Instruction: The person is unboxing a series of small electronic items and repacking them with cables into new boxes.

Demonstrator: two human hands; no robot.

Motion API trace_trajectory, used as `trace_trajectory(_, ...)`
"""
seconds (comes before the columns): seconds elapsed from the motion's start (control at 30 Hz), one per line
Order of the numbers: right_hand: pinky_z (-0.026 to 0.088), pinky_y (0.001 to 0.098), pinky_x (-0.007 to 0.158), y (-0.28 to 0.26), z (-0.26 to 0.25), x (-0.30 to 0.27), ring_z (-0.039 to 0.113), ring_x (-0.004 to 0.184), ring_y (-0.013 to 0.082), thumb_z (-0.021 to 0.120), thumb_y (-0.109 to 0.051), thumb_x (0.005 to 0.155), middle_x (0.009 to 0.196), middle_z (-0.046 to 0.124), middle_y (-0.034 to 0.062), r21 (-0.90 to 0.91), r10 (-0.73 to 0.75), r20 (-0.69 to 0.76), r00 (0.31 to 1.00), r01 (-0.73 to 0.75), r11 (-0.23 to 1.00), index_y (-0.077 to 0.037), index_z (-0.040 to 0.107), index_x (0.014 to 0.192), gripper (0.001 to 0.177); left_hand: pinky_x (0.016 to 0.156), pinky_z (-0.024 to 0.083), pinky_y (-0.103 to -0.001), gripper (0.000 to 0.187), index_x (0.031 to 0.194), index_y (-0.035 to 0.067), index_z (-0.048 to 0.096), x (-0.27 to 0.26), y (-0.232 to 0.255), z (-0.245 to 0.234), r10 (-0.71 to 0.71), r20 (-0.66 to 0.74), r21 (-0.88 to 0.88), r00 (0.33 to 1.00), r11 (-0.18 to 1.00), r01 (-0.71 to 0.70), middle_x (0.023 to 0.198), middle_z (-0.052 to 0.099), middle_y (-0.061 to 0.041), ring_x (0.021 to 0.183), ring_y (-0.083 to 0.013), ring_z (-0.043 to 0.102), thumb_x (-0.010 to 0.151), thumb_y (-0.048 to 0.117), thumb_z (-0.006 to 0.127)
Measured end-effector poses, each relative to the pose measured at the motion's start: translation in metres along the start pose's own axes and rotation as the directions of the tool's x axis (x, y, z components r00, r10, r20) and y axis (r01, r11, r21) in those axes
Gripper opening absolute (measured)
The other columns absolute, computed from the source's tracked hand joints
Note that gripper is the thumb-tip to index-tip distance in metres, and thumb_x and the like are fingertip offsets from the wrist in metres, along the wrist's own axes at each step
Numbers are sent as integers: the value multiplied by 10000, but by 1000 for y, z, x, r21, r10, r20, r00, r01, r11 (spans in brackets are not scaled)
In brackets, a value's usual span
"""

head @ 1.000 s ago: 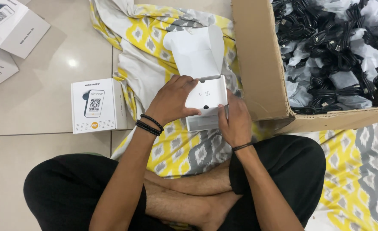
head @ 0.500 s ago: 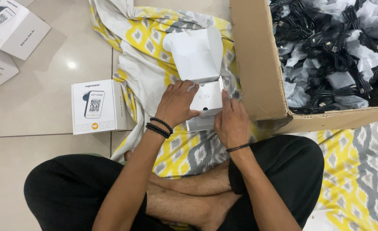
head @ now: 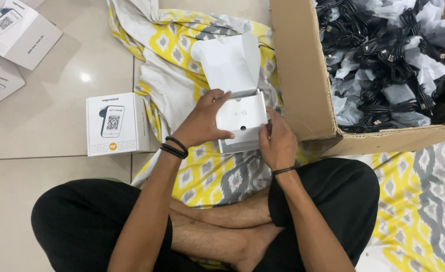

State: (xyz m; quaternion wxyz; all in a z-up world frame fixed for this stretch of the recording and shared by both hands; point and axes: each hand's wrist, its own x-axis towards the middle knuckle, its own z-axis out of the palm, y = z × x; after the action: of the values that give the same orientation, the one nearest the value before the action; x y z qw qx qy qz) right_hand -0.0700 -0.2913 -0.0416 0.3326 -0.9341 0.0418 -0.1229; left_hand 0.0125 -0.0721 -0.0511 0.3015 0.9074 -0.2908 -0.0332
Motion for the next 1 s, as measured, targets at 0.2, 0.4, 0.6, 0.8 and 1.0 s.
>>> trace_trajectory(0.2, 538, 478, 750, 2, 4, 3, 689, 834, 378, 613, -130, 922, 924, 703, 194, 93, 70, -6, 998, -70, 993, -65, 597, 1367, 450, 1047, 479, -376, 1096, 1543, 47, 375, -10, 2, -20, -65, 9, -341, 998, 938, 64, 1416, 477, -161, 1254, -327, 524, 635, 315, 927)
trace_trajectory(0.4, 559, 480, 778, 6, 5, -4, 695, 922, 343, 625, -146, 911, 1002, 712, 149, -325, -156, 4, 988, 149, 934, -45, 619, 1340, 441, 1053, 481, -374, 922, 1447, 55, 514, -15, 4, -3, -96, -19, -239, 995, 967, 89, 1424, 568, -123, 1240, -315, 572, 671, 344, 919)
trace_trajectory(0.6, 528, 517, 823, 19, 11, -3, 634, 1036, 394, 651, -140, 847, 1152, 633, 182, -281, 32, 134, 990, 7, 960, -68, 517, 1439, 612, 1128, 376, -456, 760, 1346, 26, 596, -10, 21, 5, -32, -54, 93, 998, 995, 37, 1463, 547, -130, 1363, -345, 455, 697, 281, 899)
trace_trajectory(0.8, 489, 536, 936, 42, 19, -3, 552, 1144, 477, 611, -39, 770, 1316, 539, 248, -16, 29, 240, 970, -26, 1000, -69, 398, 1520, 781, 1150, 323, -502, 833, 1419, 98, 549, 2, 49, 12, -138, -214, 373, 967, 903, 212, 1557, 389, -164, 1444, -345, 357, 671, 244, 885)
trace_trajectory(1.0, 454, 439, 1091, 69, 49, 51, 552, 1317, 374, 648, -242, 922, 1462, 545, 208, 258, 76, 228, 971, -136, 956, -61, 452, 1513, 648, 1190, 260, -514, 961, 1542, 36, 324, 22, -24, 49, -185, -437, -15, 880, 980, 199, 1603, 254, -225, 1485, -393, 249, 788, 335, 840)
